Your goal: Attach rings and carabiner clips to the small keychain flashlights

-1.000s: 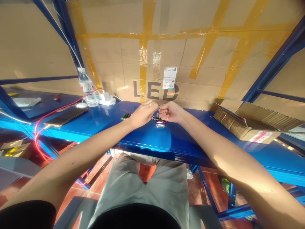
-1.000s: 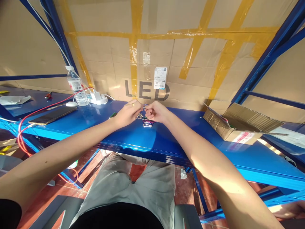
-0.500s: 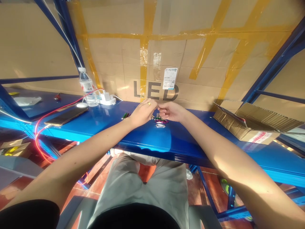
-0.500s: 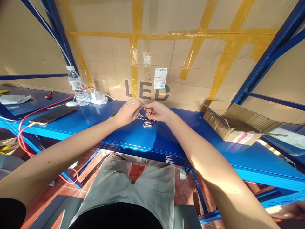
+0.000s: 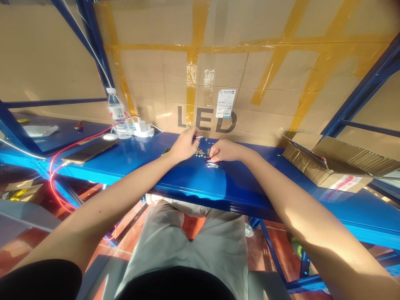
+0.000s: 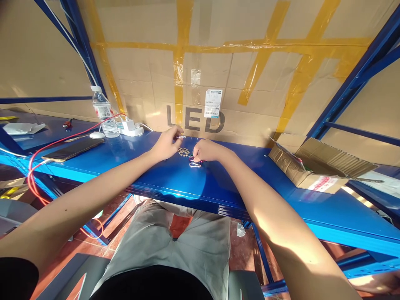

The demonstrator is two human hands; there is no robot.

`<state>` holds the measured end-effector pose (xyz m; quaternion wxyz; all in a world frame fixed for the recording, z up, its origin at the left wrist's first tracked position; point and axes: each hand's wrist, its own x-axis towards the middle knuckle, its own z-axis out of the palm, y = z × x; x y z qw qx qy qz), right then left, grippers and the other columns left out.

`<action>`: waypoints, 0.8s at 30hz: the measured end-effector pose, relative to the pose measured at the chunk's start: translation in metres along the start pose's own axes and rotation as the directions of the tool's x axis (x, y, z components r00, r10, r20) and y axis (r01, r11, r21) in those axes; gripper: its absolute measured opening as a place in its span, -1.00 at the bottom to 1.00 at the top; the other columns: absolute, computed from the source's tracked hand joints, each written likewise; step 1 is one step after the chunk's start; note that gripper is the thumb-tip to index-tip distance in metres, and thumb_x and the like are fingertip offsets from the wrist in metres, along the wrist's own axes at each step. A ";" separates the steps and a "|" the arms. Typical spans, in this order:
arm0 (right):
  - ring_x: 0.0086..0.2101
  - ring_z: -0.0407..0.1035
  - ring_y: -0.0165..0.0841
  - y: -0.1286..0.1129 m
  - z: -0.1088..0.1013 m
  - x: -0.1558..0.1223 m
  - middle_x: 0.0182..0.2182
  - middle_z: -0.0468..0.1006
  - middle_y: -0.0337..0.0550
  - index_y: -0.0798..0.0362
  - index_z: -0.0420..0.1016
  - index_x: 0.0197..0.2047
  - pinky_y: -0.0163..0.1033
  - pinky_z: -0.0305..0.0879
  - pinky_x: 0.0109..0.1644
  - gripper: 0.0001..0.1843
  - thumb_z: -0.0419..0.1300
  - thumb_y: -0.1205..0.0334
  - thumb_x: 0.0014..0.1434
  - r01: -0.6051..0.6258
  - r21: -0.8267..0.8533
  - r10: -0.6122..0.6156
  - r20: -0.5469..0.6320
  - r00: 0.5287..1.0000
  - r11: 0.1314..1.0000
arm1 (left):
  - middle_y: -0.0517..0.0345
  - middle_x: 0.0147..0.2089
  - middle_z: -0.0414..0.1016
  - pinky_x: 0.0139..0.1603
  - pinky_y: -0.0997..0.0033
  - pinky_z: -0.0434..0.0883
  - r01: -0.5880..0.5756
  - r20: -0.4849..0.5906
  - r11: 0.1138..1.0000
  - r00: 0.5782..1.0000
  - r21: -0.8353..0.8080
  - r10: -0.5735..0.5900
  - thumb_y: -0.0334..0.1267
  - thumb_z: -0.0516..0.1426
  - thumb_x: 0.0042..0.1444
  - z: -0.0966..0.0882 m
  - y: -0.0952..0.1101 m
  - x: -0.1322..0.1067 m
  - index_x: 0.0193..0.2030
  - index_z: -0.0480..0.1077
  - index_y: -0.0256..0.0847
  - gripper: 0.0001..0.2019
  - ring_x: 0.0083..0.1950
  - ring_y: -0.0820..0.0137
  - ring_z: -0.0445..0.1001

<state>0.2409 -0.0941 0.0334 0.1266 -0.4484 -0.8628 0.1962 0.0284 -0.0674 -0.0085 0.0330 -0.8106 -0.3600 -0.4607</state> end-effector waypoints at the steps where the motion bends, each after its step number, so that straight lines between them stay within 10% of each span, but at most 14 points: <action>1: -0.46 0.33 -0.37 -0.001 0.001 0.000 -0.53 0.57 -0.23 0.04 0.57 -0.53 -0.27 0.14 -0.38 -0.91 0.41 0.36 -0.12 0.007 -0.014 -0.007 0.011 1.000 1.000 | 0.01 -0.15 0.54 -0.08 0.21 0.48 -0.001 0.009 1.000 1.000 0.003 0.001 -0.43 0.05 0.20 0.000 0.000 0.000 -0.08 0.35 -0.22 -0.83 -0.12 0.25 0.50; 12: -0.55 0.08 -0.45 -0.013 0.002 -0.008 -0.69 0.25 -0.31 0.05 0.23 -0.69 -0.22 -0.04 -0.41 -0.65 0.23 0.49 0.01 0.052 -0.070 -0.057 -0.061 0.997 0.996 | 0.05 -0.22 0.54 -0.15 0.21 0.46 -0.006 0.060 0.999 0.998 -0.035 0.008 -0.41 0.07 0.14 0.001 -0.002 0.000 -0.19 0.37 -0.19 -0.87 -0.24 0.28 0.48; 24: -0.55 0.38 -0.34 0.002 0.001 0.001 -0.55 0.55 -0.12 0.07 0.51 -0.42 -0.26 0.18 -0.53 -0.89 0.33 0.34 0.12 -0.047 0.241 0.107 -0.241 0.965 0.969 | 0.07 -0.15 0.59 -0.07 0.26 0.48 -0.084 0.182 0.994 0.979 -0.075 0.097 -0.36 0.15 0.14 -0.005 0.006 -0.002 -0.01 0.48 -0.22 -0.74 -0.15 0.30 0.55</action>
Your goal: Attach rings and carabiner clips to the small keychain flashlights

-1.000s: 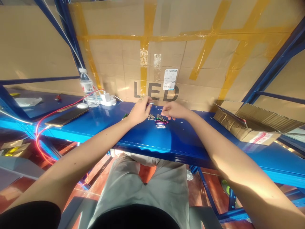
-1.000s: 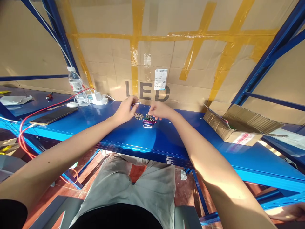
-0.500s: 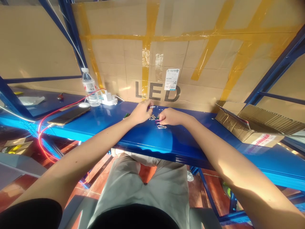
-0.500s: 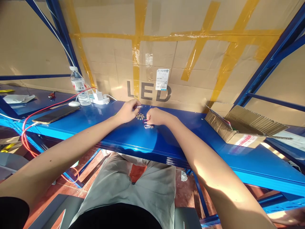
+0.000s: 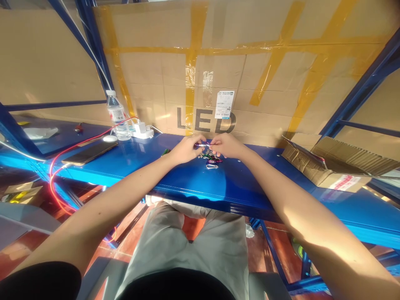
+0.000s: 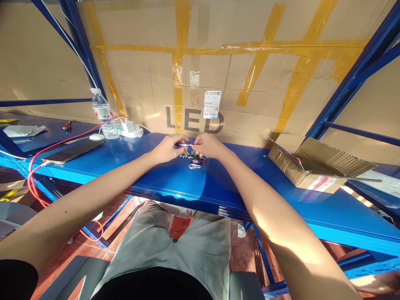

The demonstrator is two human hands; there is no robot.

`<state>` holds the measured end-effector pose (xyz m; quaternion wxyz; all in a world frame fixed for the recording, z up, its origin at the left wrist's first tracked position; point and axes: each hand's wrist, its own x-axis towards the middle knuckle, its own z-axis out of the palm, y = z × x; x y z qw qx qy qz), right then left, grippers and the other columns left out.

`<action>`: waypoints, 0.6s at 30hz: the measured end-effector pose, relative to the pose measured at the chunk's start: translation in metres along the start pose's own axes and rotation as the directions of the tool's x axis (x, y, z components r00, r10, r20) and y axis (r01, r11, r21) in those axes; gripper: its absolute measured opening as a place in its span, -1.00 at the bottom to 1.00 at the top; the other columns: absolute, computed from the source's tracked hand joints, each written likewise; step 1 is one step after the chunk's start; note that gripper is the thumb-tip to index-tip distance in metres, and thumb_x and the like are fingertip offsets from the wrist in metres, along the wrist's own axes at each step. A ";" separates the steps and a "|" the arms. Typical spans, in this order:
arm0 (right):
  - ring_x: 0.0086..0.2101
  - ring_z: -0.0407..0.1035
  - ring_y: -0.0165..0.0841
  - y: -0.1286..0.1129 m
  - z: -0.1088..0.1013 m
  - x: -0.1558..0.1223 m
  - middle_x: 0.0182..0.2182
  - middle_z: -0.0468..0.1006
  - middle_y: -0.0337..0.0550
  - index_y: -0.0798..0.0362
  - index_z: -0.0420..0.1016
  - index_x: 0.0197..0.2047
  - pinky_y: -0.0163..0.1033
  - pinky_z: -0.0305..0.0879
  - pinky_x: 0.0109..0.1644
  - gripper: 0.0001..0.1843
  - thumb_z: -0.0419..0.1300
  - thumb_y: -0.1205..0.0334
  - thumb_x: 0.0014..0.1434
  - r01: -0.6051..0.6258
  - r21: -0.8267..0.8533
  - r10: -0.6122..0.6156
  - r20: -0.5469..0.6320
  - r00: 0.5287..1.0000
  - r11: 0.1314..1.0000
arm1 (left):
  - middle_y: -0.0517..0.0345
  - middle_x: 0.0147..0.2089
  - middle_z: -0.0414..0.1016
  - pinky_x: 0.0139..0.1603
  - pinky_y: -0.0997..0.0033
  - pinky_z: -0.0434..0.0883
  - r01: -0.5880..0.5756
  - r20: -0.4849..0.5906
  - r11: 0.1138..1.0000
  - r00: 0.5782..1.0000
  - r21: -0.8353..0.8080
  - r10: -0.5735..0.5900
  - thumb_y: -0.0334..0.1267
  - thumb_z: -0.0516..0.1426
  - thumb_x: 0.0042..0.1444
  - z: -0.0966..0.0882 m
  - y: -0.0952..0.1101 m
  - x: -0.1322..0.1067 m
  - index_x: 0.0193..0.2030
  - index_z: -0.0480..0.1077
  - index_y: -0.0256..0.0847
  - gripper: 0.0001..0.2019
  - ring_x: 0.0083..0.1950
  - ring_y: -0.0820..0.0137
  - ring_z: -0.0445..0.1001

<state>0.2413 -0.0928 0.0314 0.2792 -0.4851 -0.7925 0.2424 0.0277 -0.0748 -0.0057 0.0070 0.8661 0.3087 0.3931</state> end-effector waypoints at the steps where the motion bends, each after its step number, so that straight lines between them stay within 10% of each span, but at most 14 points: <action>1: -0.54 0.38 -0.34 -0.001 0.000 0.000 -0.54 0.56 -0.11 0.08 0.52 -0.43 -0.27 0.19 -0.55 -0.89 0.32 0.34 0.13 0.001 0.025 -0.002 0.010 1.000 1.000 | 0.08 -0.14 0.61 -0.06 0.27 0.48 -0.015 0.010 1.000 1.000 -0.013 0.016 -0.37 0.15 0.15 -0.001 0.000 0.000 -0.02 0.50 -0.21 -0.75 -0.15 0.31 0.56; 11: -0.55 0.35 -0.43 -0.003 0.002 -0.004 -0.55 0.49 -0.18 0.11 0.52 -0.45 -0.29 0.32 -0.49 -0.79 0.32 0.23 0.19 -0.027 0.287 -0.016 0.145 0.989 0.958 | 0.06 -0.07 0.69 -0.03 0.30 0.50 -0.149 0.031 0.987 0.988 -0.067 0.152 -0.39 0.14 0.26 -0.002 -0.001 0.000 0.01 0.61 -0.18 -0.73 -0.11 0.29 0.62; 18: -0.62 0.33 -0.43 -0.003 0.000 -0.005 -0.68 0.43 -0.26 0.07 0.42 -0.56 -0.27 0.26 -0.44 -0.65 0.27 0.17 0.24 0.046 0.128 -0.066 0.162 0.985 0.991 | -0.01 -0.08 0.67 -0.06 0.25 0.49 -0.182 0.045 0.983 0.982 0.002 0.182 -0.33 0.11 0.34 0.001 -0.005 0.001 0.12 0.59 -0.16 -0.69 -0.12 0.25 0.60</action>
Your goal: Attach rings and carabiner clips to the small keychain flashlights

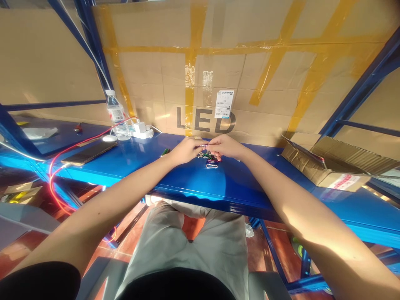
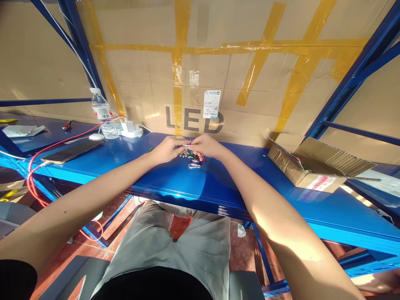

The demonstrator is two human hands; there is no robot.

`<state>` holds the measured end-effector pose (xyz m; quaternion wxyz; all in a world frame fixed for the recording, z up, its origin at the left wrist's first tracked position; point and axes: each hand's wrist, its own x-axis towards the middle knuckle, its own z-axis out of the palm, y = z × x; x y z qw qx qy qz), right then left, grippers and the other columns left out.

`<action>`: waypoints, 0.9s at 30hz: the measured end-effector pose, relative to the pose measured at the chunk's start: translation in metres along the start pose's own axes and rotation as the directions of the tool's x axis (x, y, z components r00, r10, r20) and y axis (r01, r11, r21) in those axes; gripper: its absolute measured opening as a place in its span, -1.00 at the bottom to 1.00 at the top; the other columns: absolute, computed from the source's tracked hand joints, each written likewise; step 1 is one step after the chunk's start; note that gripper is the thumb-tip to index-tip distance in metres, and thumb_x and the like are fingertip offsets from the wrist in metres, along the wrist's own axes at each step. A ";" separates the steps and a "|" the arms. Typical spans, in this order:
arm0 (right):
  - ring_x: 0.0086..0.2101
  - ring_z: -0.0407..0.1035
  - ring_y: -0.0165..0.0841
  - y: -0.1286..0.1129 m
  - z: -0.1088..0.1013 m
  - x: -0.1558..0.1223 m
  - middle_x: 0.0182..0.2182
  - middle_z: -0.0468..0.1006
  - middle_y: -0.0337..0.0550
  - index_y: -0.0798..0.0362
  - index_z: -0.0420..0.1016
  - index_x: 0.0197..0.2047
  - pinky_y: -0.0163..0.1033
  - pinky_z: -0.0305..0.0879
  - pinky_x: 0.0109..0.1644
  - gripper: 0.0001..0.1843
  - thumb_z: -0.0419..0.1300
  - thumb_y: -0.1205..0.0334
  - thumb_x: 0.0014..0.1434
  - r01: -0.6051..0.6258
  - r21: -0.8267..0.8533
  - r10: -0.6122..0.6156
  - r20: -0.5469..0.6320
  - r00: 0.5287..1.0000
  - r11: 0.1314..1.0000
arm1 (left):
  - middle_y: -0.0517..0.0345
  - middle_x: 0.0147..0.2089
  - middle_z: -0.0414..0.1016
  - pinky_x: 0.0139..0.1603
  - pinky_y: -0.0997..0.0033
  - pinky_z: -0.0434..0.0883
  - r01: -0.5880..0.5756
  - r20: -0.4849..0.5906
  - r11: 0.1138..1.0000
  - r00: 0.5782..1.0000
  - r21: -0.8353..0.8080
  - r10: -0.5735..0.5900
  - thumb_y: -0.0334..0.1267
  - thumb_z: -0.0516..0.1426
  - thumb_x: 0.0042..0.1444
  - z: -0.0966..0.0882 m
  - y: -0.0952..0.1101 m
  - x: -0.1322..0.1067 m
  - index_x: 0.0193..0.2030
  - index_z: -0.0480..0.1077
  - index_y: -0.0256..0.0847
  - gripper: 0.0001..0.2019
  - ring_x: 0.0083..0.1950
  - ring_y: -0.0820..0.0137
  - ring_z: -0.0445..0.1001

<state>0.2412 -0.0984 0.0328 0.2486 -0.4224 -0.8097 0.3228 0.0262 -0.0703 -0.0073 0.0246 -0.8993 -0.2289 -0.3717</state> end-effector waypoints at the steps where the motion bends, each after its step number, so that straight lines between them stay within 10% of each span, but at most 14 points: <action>1: -0.62 0.34 -0.43 0.000 -0.001 0.000 -0.66 0.45 -0.25 0.07 0.43 -0.55 -0.27 0.26 -0.44 -0.67 0.26 0.18 0.24 0.003 0.003 -0.003 0.009 1.000 1.000 | -0.01 -0.08 0.66 -0.05 0.25 0.49 0.004 0.001 1.000 1.000 0.009 -0.004 -0.33 0.11 0.34 0.000 0.000 0.000 0.13 0.59 -0.16 -0.68 -0.12 0.24 0.59; 27: -0.63 0.19 -0.43 -0.004 -0.007 -0.004 -0.74 0.30 -0.29 0.05 0.34 -0.56 -0.25 0.11 -0.42 -0.64 0.15 0.24 0.29 0.012 -0.149 -0.017 -0.027 0.999 0.989 | 0.02 0.00 0.67 0.03 0.22 0.52 0.051 -0.006 0.998 0.999 -0.043 -0.051 -0.33 0.11 0.31 0.000 0.004 0.000 0.19 0.56 -0.16 -0.64 -0.05 0.23 0.62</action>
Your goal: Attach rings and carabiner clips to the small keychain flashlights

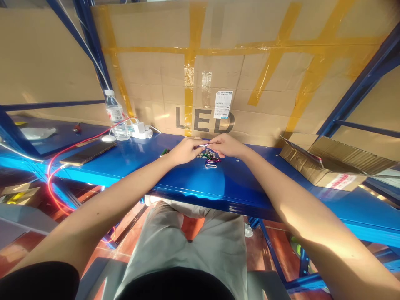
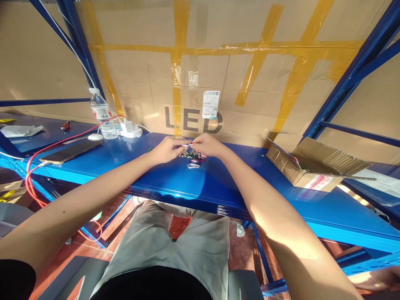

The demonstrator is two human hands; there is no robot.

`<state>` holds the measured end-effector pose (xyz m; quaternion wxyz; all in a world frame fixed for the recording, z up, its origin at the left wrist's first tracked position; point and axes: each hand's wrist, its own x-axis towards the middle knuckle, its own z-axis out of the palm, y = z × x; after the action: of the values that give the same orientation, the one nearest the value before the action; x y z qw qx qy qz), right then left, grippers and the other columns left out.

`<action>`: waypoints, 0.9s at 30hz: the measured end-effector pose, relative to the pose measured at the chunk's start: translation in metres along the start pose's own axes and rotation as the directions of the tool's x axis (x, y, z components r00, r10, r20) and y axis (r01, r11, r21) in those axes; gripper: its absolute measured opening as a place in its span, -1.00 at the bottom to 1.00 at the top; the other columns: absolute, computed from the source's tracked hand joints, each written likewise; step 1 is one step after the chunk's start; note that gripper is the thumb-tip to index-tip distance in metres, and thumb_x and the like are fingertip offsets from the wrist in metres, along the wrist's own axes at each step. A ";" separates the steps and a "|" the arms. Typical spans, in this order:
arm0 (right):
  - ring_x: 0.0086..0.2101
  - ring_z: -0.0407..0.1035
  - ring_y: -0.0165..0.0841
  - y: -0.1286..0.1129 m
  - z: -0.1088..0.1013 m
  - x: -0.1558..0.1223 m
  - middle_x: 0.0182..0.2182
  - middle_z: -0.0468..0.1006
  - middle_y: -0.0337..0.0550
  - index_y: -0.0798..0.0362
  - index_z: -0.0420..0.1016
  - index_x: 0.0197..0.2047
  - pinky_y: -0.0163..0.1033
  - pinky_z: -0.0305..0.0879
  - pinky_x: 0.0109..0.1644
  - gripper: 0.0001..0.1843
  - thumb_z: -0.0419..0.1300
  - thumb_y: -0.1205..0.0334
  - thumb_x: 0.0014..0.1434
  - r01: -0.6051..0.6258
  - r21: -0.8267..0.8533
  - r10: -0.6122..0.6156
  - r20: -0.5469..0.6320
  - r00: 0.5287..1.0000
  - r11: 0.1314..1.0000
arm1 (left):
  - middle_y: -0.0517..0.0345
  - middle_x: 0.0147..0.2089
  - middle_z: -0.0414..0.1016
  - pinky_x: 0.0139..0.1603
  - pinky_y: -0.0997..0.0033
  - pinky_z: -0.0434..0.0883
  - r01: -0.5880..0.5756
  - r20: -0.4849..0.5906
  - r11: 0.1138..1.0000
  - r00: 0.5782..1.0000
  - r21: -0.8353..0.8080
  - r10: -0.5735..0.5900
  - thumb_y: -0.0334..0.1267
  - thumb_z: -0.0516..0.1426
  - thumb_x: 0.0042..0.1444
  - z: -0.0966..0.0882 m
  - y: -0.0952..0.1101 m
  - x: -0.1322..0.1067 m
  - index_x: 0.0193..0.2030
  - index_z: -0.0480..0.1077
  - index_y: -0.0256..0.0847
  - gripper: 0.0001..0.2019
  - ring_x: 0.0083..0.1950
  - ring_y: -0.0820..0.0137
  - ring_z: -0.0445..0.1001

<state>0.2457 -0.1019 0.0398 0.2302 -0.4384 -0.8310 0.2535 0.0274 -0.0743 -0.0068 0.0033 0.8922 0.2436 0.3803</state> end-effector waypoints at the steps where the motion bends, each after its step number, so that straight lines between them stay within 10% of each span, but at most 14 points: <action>1: -0.63 0.19 -0.43 0.000 0.001 0.000 -0.74 0.29 -0.30 0.05 0.34 -0.56 -0.25 0.10 -0.43 -0.65 0.15 0.24 0.28 -0.005 0.003 0.005 -0.009 1.000 1.000 | 0.01 0.00 0.67 0.03 0.22 0.52 0.002 -0.004 1.000 1.000 0.003 -0.002 -0.33 0.11 0.31 0.000 0.000 0.000 0.18 0.56 -0.16 -0.64 -0.06 0.24 0.62; 16: -0.52 0.03 -0.42 -0.005 0.015 0.009 -0.64 0.12 -0.30 0.03 0.12 -0.63 -0.19 -0.08 -0.38 -0.60 0.08 0.36 0.23 0.028 -0.229 -0.078 -0.213 0.974 0.973 | 0.00 0.03 0.68 0.12 0.16 0.52 0.130 -0.035 0.989 0.991 0.064 -0.128 -0.36 0.12 0.26 0.001 0.009 0.002 0.12 0.60 -0.19 -0.66 0.01 0.17 0.64; 27: -0.49 0.13 -0.36 -0.007 0.024 0.014 -0.60 0.32 -0.16 0.05 0.33 -0.58 -0.19 -0.01 -0.36 -0.64 0.04 0.35 0.25 -0.005 -0.378 -0.100 -0.256 0.961 0.926 | 0.02 -0.18 0.69 -0.08 0.29 0.50 0.200 -0.078 0.970 0.979 0.140 -0.191 -0.31 0.12 0.29 0.004 0.013 0.002 -0.04 0.61 -0.22 -0.76 -0.22 0.25 0.61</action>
<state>0.2196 -0.0987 0.0275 0.2597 -0.4843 -0.8352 0.0220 0.0369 -0.0846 -0.0056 -0.0326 0.8491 0.3576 0.3874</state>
